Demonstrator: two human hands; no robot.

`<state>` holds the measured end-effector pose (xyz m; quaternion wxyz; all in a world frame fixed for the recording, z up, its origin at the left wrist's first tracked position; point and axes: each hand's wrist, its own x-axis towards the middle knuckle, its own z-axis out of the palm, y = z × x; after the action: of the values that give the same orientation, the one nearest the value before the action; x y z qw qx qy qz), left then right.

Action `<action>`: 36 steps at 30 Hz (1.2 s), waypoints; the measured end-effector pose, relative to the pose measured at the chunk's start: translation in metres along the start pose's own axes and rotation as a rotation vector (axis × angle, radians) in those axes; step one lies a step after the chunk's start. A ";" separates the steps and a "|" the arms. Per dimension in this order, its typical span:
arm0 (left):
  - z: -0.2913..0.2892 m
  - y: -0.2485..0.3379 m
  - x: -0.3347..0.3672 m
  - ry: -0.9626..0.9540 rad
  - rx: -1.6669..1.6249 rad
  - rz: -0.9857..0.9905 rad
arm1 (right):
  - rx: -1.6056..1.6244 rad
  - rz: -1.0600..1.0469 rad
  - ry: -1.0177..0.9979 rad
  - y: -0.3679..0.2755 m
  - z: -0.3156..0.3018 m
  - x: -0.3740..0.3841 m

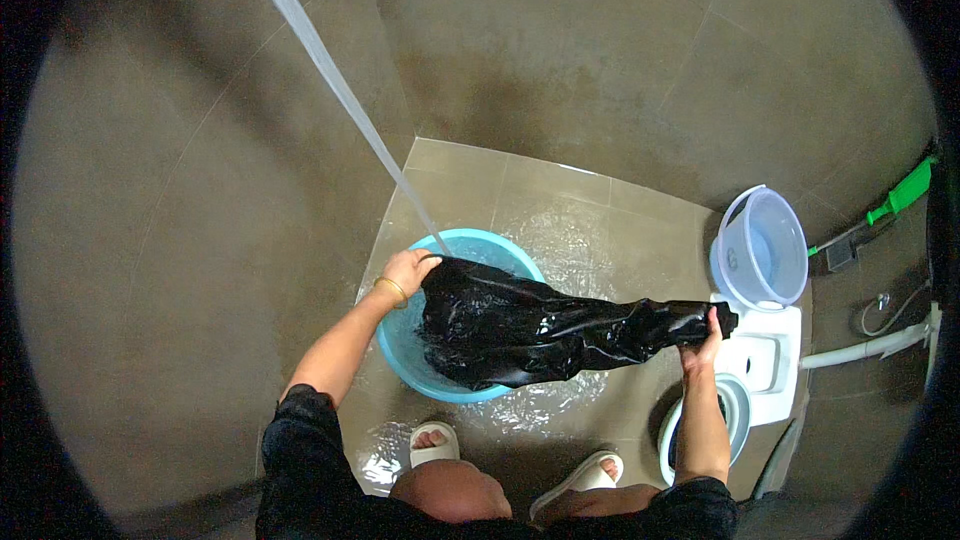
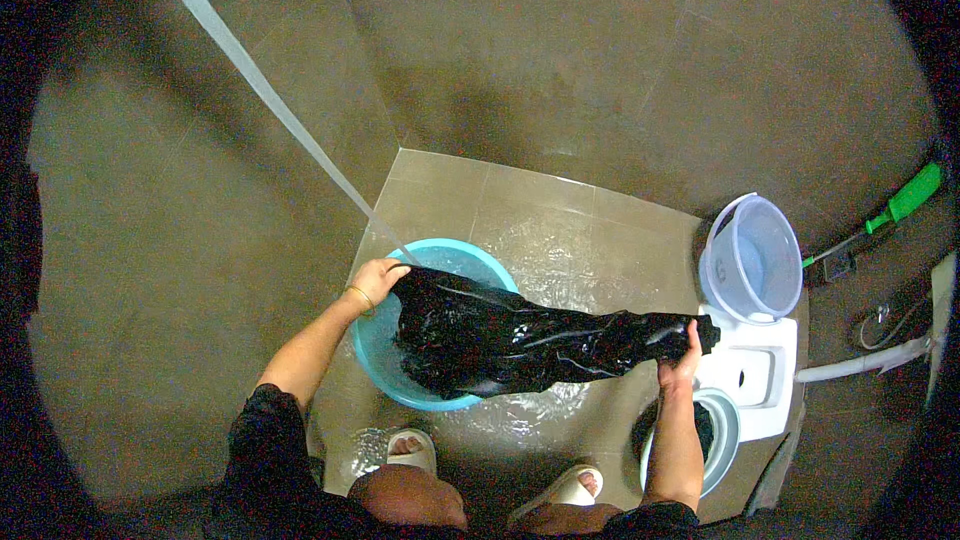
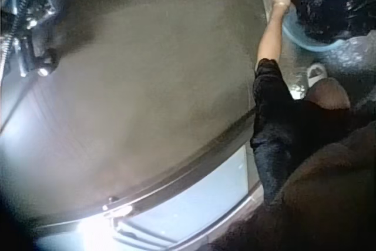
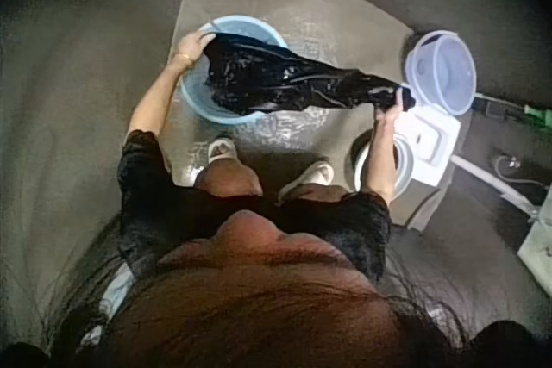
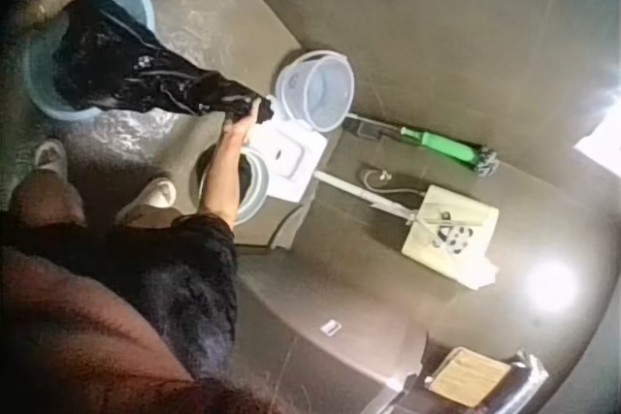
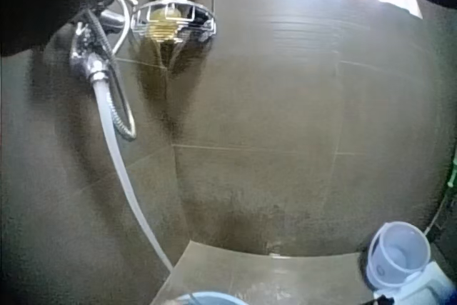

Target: The person washes a black cloth by hand in a blue basin filled with water. They repeatedly submerge, scrub, and wring the cloth, then rinse it under running water from a shower head before placing it into a white bucket.

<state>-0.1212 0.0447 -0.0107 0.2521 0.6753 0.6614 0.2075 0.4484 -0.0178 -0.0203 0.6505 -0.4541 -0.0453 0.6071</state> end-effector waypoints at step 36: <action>0.157 -0.030 -0.076 -0.559 -0.534 -0.349 | -0.088 -0.089 -0.613 0.022 0.252 -0.131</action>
<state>-0.0518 -0.0418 -0.1486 0.6193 0.4945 0.5947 0.1348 0.2447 0.0049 0.1772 0.6123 -0.2752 -0.2854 0.6840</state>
